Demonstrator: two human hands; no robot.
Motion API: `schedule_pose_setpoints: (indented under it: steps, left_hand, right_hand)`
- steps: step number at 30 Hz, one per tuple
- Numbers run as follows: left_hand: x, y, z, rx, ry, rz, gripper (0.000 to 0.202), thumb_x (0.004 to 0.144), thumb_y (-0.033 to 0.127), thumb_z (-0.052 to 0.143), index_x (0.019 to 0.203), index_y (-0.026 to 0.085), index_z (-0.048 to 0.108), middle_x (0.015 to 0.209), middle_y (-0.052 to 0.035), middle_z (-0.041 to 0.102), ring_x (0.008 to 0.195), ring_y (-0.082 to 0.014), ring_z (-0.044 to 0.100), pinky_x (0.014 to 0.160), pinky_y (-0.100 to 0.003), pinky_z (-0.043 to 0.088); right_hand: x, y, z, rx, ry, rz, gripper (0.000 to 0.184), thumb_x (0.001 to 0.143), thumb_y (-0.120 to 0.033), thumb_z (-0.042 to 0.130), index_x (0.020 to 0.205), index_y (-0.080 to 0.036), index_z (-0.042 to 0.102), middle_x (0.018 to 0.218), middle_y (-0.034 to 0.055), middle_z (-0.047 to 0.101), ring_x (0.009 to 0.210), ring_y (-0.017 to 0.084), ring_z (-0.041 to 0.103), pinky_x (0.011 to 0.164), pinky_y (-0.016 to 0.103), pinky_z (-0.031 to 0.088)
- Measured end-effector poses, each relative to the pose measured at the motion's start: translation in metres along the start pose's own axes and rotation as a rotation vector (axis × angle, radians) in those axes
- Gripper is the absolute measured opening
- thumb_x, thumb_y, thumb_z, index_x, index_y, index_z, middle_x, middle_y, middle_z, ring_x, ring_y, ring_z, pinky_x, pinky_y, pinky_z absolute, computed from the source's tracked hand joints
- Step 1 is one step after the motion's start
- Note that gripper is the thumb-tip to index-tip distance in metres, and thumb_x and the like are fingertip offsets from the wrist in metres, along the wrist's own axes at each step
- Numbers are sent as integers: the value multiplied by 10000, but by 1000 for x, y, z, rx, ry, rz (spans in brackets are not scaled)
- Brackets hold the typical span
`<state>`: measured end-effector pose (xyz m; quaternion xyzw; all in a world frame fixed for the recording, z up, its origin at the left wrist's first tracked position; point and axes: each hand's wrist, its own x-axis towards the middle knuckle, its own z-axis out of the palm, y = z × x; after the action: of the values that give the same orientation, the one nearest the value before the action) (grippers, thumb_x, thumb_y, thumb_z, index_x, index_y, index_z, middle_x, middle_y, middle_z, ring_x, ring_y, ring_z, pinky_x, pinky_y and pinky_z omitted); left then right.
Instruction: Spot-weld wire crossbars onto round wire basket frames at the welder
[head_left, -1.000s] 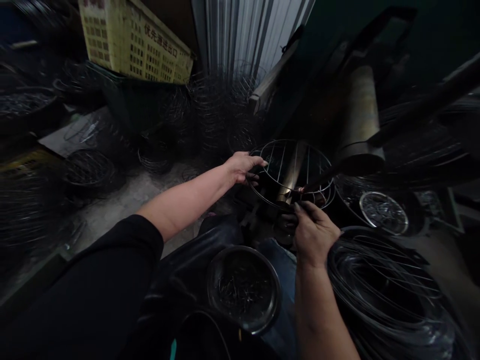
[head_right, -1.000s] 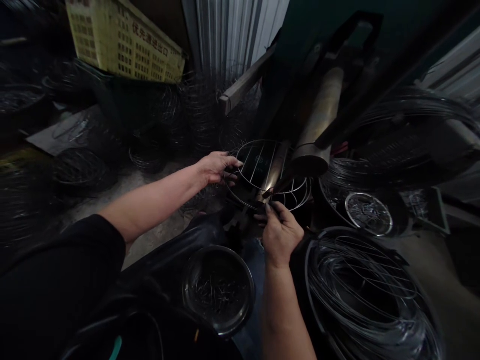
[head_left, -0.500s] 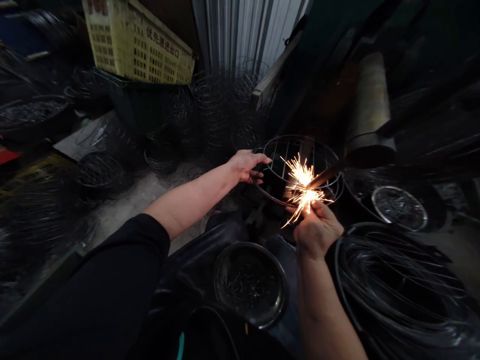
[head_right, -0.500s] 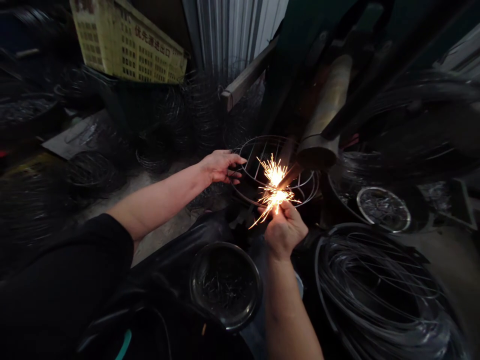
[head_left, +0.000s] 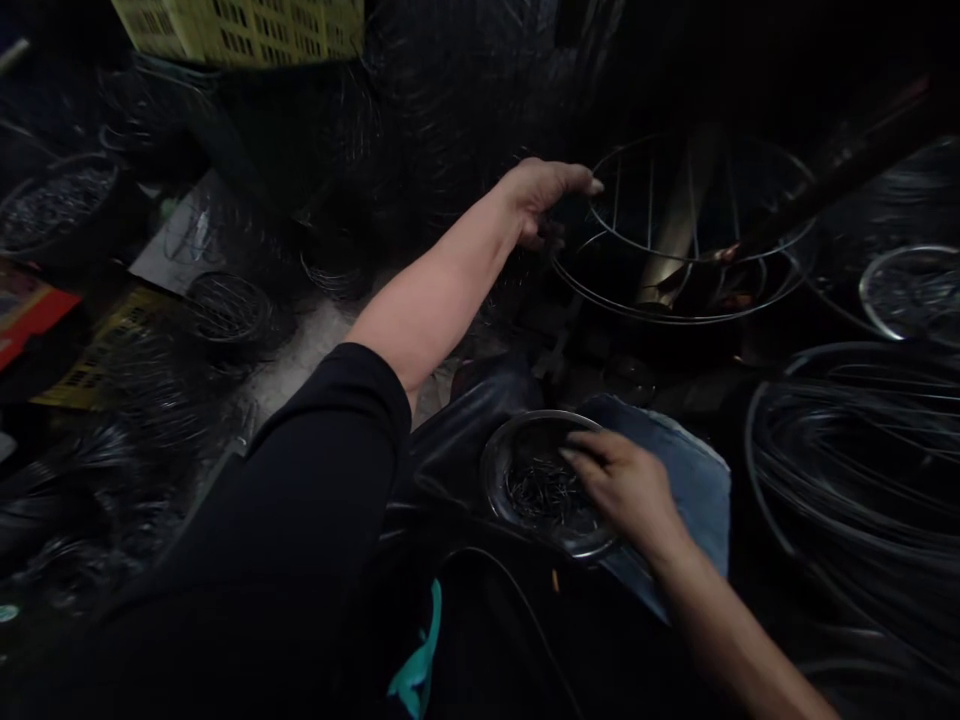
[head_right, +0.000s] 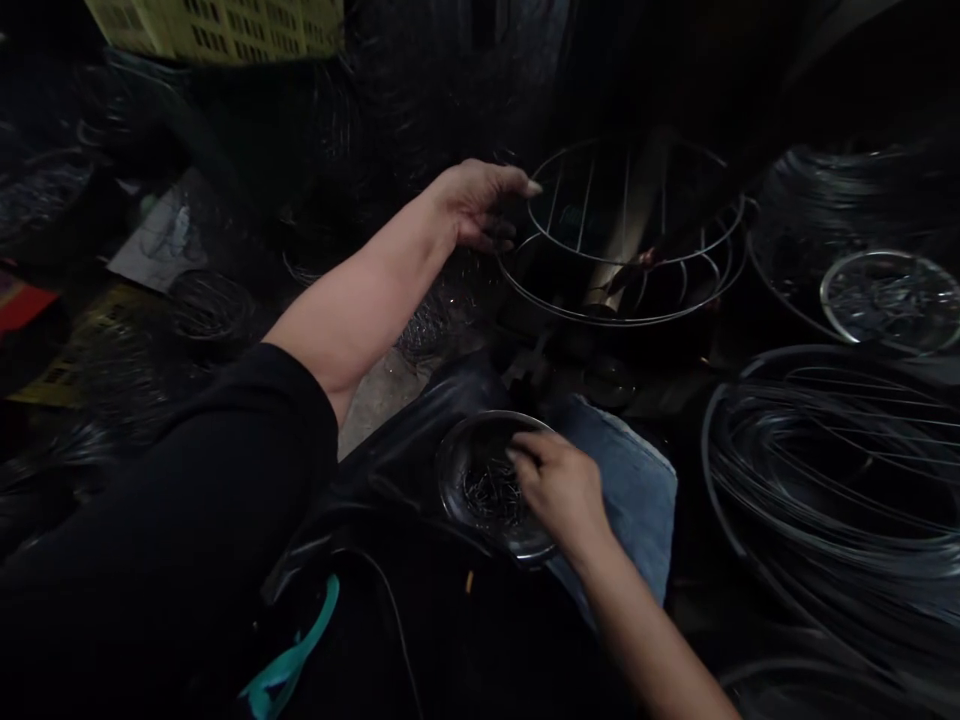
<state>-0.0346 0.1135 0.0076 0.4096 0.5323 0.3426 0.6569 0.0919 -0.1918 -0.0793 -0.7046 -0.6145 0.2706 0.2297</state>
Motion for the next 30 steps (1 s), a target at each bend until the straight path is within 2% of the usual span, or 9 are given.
schedule_pose_setpoints:
  steps: [3, 6, 8, 11, 16, 23, 25, 27, 30]
  left_hand:
    - [0, -6, -2, 13, -63, -93, 327, 676, 296, 840, 901, 209, 620, 1087, -103, 607, 1163, -385, 490, 937, -525, 434]
    - [-2, -12, -7, -50, -56, -156, 329, 651, 187, 807, 910, 186, 603, 1100, -103, 559, 1167, -402, 487, 922, -518, 452]
    - [-4, -14, -9, -102, -33, -180, 377, 609, 131, 810, 917, 186, 599, 1116, -107, 544, 1171, -411, 477, 921, -521, 455]
    - [-12, -13, -6, -102, 13, -175, 433, 583, 103, 822, 943, 184, 595, 1152, -103, 525, 1176, -413, 475, 919, -531, 451]
    - [-27, -7, 4, 0, 47, -149, 251, 775, 180, 734, 976, 151, 586, 1164, -98, 493, 1200, -399, 500, 908, -532, 451]
    - [-23, -14, 0, -74, 64, -109, 423, 581, 90, 849, 907, 166, 590, 1152, -113, 557, 1114, -396, 544, 876, -531, 499]
    - [-23, -15, 0, -85, 67, -111, 396, 587, 87, 836, 888, 162, 590, 1153, -122, 564, 1097, -392, 554, 859, -534, 507]
    - [-25, -16, 0, -73, 69, -108, 337, 618, 103, 817, 857, 154, 585, 1151, -132, 567, 1066, -379, 569, 834, -534, 520]
    - [-32, -18, 0, -61, 66, -87, 269, 654, 117, 790, 811, 146, 573, 1157, -141, 572, 1030, -350, 578, 801, -510, 540]
  right_hand:
    - [-11, -12, 28, -315, -341, 76, 264, 849, -221, 579, 992, -188, 797, 991, 97, 729, 907, 226, 705, 769, 301, 530]
    - [-13, -21, 44, -503, -465, 104, 256, 874, -191, 541, 894, -163, 794, 1045, 123, 701, 951, 226, 691, 696, 277, 496]
    - [-14, -20, 46, -492, -444, 100, 270, 870, -164, 522, 859, -176, 791, 1047, 115, 705, 951, 217, 689, 702, 267, 490]
    - [-15, -10, 46, -277, -311, 148, 290, 842, -139, 535, 945, -191, 801, 1038, 104, 743, 960, 229, 703, 828, 292, 516]
    - [-12, -3, 54, -58, -255, 200, 350, 816, -138, 554, 1076, -170, 787, 1095, 106, 774, 1066, 259, 712, 953, 337, 518]
    - [-10, -21, 71, 102, -216, 257, 296, 696, -105, 604, 911, -159, 801, 1026, 135, 782, 1048, 290, 721, 982, 373, 508]
    - [-9, -20, 68, 183, -202, 282, 242, 686, -137, 627, 860, -173, 792, 954, 107, 789, 976, 269, 738, 918, 356, 541]
    - [-8, -15, 59, 254, -194, 325, 179, 692, -232, 676, 827, -165, 773, 765, 82, 766, 757, 243, 741, 730, 335, 576]
    - [-9, -9, 38, 527, -209, 481, 331, 601, -399, 789, 793, -137, 723, 515, 34, 653, 428, 169, 583, 451, 264, 463]
